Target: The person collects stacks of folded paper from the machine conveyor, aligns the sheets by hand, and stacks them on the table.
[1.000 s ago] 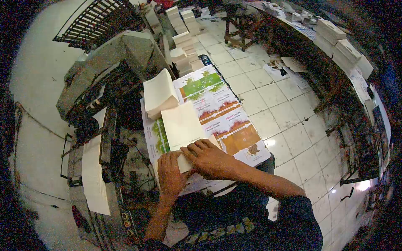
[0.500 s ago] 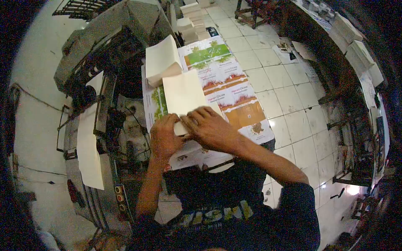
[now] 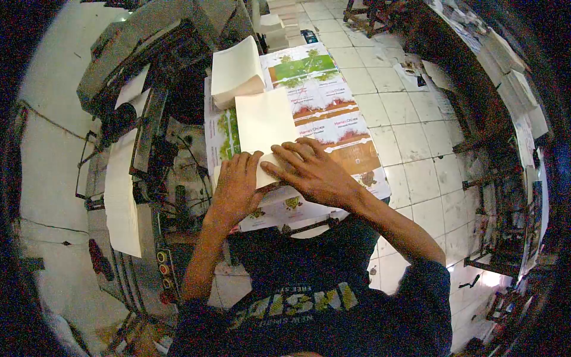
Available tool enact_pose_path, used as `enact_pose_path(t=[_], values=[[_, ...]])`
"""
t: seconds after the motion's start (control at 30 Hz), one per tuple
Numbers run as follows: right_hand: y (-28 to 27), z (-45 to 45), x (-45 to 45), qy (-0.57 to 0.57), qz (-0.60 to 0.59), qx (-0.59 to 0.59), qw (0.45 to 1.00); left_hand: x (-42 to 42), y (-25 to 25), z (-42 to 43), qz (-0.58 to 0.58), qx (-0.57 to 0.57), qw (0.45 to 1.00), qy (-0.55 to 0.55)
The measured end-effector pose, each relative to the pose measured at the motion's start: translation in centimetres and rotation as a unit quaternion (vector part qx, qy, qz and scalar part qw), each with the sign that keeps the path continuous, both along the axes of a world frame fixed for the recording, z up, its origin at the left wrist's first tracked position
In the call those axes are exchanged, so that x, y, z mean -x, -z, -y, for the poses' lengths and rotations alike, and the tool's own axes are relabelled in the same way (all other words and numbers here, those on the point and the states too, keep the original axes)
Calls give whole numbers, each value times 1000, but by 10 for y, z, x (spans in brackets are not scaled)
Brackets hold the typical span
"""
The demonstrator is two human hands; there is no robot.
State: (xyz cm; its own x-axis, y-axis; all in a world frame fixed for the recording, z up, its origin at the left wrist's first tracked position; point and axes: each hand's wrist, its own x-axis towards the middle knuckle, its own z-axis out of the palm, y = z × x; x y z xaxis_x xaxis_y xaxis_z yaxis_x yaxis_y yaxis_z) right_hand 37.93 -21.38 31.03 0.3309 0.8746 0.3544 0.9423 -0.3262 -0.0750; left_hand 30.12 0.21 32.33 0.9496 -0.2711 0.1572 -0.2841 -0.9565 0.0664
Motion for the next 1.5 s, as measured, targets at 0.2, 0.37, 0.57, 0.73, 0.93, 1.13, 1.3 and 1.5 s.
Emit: enact_pose_path(t=[0.2,0.37,0.57,0.73,0.93,1.13,1.3,1.5], values=[[-9,-2,11,33,-43,19,998,3,-7,2,-36,24,999,-13],[-46,-13,36,74,-60,-51,994,3,-9,7,-82,16,995,-47],[-12,-14,23,58,-66,40,995,4,7,4,23,7,999,-42],[-19,-12,22,44,-97,34,994,10,0,6,-14,27,997,-66],[-2,-17,23,57,-60,-7,997,11,9,17,32,63,993,-99],[7,-16,32,83,-38,-20,996,7,24,15,152,110,979,-80],[3,-10,24,51,-112,-42,991,5,18,9,159,106,981,-41],[-16,17,9,75,-38,-6,996,5,14,7,108,125,984,-67]])
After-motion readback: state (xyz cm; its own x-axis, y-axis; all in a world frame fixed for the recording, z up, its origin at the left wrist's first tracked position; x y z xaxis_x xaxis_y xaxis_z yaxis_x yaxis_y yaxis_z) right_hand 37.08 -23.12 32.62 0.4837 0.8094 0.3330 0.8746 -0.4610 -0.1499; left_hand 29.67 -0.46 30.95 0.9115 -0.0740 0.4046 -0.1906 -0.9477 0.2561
